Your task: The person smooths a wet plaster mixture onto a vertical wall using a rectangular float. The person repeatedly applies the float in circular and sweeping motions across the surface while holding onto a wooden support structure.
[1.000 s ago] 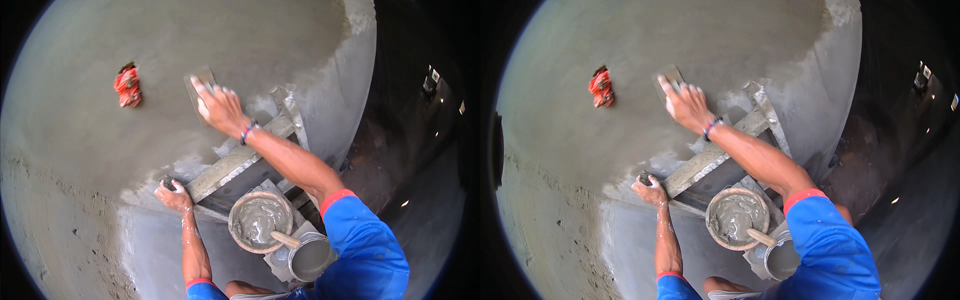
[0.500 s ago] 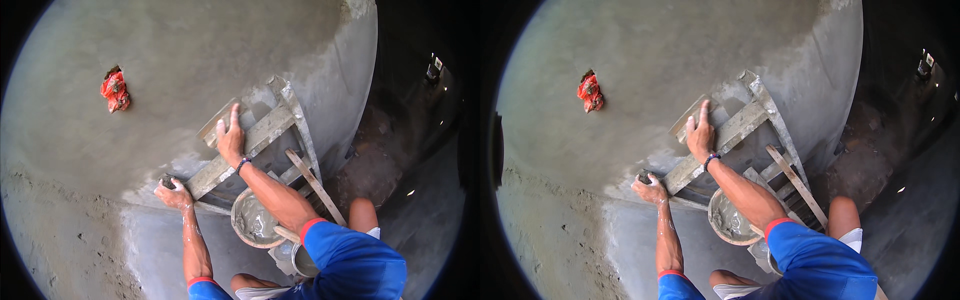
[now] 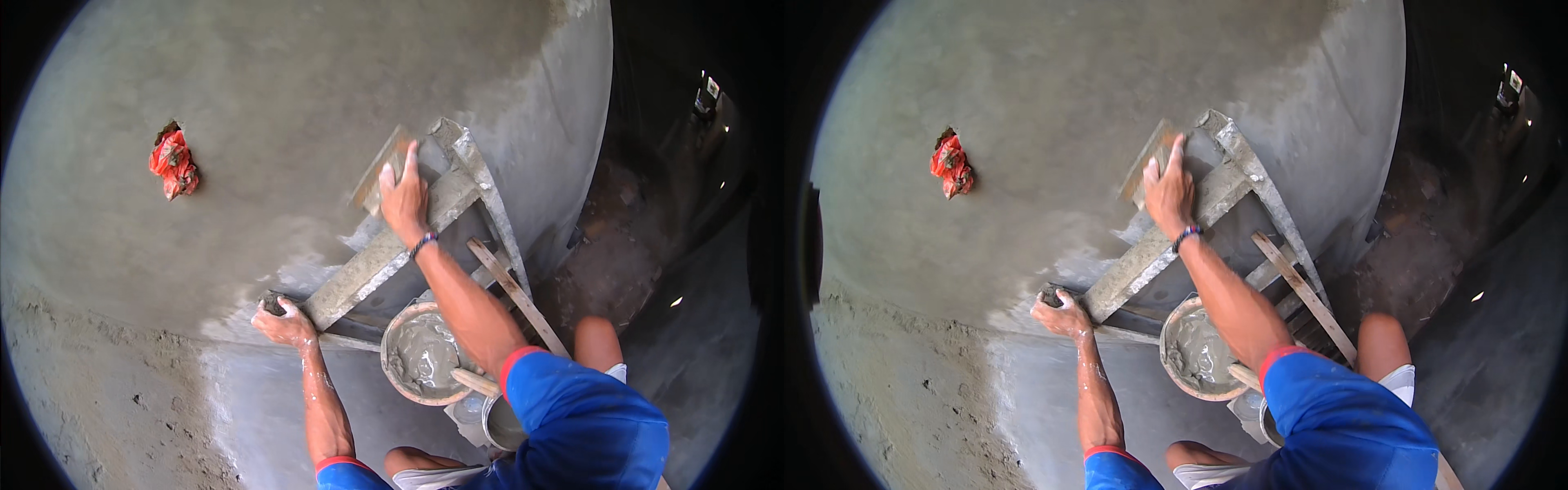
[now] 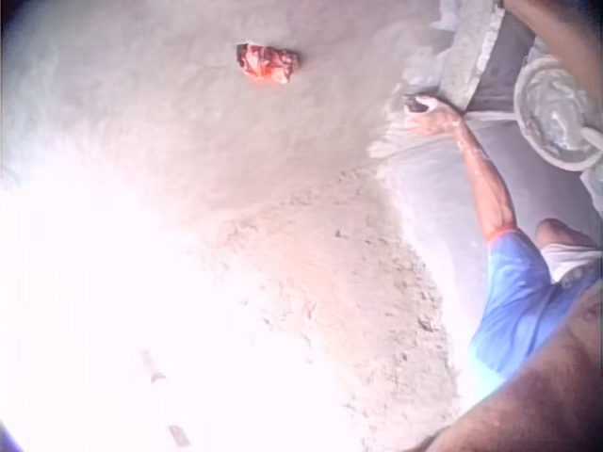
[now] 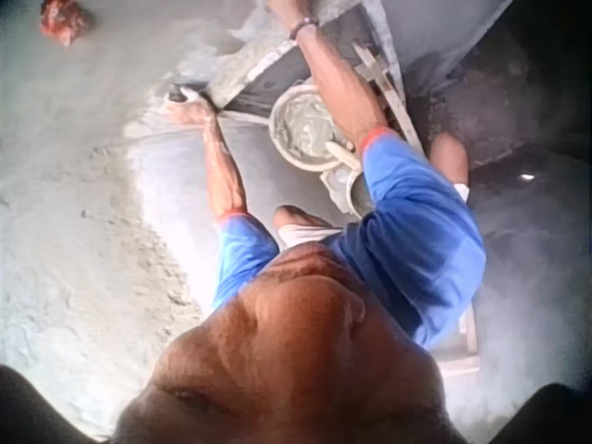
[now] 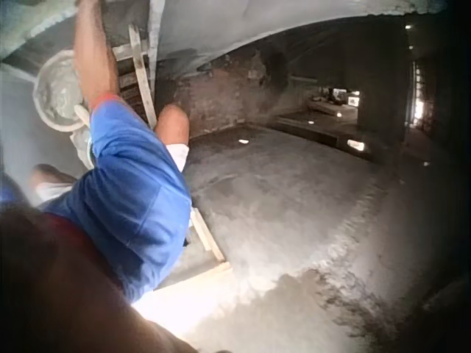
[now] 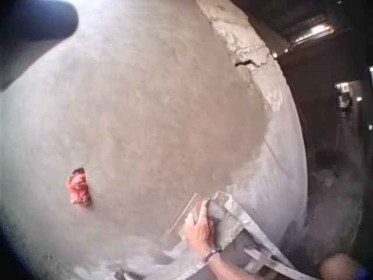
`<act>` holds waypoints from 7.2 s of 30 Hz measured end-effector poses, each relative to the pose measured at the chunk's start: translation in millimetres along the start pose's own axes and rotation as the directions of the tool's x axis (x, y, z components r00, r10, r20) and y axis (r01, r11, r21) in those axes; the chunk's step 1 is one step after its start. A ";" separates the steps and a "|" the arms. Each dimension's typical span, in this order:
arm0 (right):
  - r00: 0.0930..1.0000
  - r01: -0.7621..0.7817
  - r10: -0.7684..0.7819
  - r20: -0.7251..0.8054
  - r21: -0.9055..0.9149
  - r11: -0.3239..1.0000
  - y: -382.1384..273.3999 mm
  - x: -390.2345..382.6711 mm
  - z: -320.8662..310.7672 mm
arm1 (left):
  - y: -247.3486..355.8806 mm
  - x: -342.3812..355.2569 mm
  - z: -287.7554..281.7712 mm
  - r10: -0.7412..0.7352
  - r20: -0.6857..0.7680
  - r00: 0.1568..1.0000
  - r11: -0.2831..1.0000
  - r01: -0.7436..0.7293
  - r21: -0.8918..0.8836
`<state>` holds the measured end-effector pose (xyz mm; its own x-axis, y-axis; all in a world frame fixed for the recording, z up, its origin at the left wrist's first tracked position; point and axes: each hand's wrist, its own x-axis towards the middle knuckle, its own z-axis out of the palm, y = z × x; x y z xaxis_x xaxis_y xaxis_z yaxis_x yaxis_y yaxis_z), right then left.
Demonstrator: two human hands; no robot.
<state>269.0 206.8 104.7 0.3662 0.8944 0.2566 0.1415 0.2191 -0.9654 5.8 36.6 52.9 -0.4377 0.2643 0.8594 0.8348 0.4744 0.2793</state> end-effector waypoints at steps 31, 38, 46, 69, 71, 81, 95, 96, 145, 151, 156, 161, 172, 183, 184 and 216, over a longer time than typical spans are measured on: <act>1.000 -0.011 0.011 -0.006 -0.032 0.999 6.4 9.1 -6.2 | -1.4 -0.3 -1.0 0.032 0.007 0.999 0.999 -0.032 -0.039; 0.988 -0.060 0.055 -0.141 -0.032 0.998 44.9 16.8 0.2 | 8.6 0.8 -0.6 0.009 -0.005 1.000 0.999 -0.009 -0.052; 0.999 0.053 -0.052 0.016 -0.148 0.988 -7.7 26.5 -11.9 | -1.1 -0.7 -0.2 0.038 -0.018 0.999 0.995 -0.040 -0.089; 0.992 -0.096 0.105 0.073 -0.120 0.988 17.7 -34.1 18.0 | 11.7 2.6 -4.3 -0.016 0.041 0.999 0.999 0.018 -0.036; 0.996 0.093 -0.093 0.007 -0.112 0.989 11.0 -24.2 15.6 | 10.7 1.1 -5.1 0.003 0.043 0.999 0.999 -0.001 -0.052; 0.998 -0.052 0.050 -0.022 -0.083 0.995 3.2 -13.4 8.6 | 8.9 -0.3 -3.0 -0.056 0.004 0.998 0.997 0.056 -0.060; 0.996 0.090 -0.090 0.000 0.010 0.996 -29.5 -11.0 12.6 | 3.9 -1.2 -1.9 -0.037 0.035 0.999 0.998 0.038 -0.049; 0.999 0.006 -0.005 0.040 -0.020 1.000 -15.0 -36.9 23.8 | 8.9 0.6 -1.4 -0.028 0.030 0.999 0.999 0.029 -0.030; 0.996 0.093 -0.093 0.011 -0.025 0.995 -39.9 -6.1 17.5 | -2.0 -0.1 -0.8 0.011 0.015 1.000 1.000 -0.011 -0.024; 0.999 0.034 -0.035 0.022 0.035 0.999 -27.3 -18.7 15.7 | 8.9 -0.5 -5.9 -0.033 0.019 0.999 0.999 0.033 -0.022; 0.992 -0.092 0.094 0.088 -0.025 0.995 -2.3 -61.9 43.1 | 7.8 2.1 -2.1 -0.006 0.037 0.999 0.998 0.008 -0.062; 0.979 0.198 -0.199 -0.047 -0.028 0.980 -65.8 39.5 -7.4 | 0.9 -1.3 0.1 -0.006 0.003 1.000 0.998 0.006 -0.056; 0.995 0.057 -0.060 -0.083 -0.032 0.998 -4.6 -54.2 64.7 | 12.1 1.9 1.9 0.006 0.008 1.000 0.999 -0.005 -0.052; 0.953 0.285 -0.296 -0.064 -0.146 0.947 -59.2 38.8 -7.0 | 1.4 2.1 1.8 0.001 -0.073 0.997 0.998 -0.006 -0.067; 0.965 0.249 -0.258 -0.046 -0.143 0.958 -40.5 22.6 1.1 | -2.2 0.5 -0.1 0.002 -0.069 0.998 0.998 -0.006 -0.057; 0.982 0.189 -0.189 0.026 0.012 0.982 -60.0 -42.2 49.1 | -3.7 -1.6 -3.2 -0.002 -0.067 0.998 0.997 -0.003 -0.072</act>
<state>199.9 175.0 149.4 0.3094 0.8467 0.4330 0.1970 0.3884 -0.9002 4.4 31.8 51.9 -0.4160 0.2069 0.8855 0.8579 0.4122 0.3067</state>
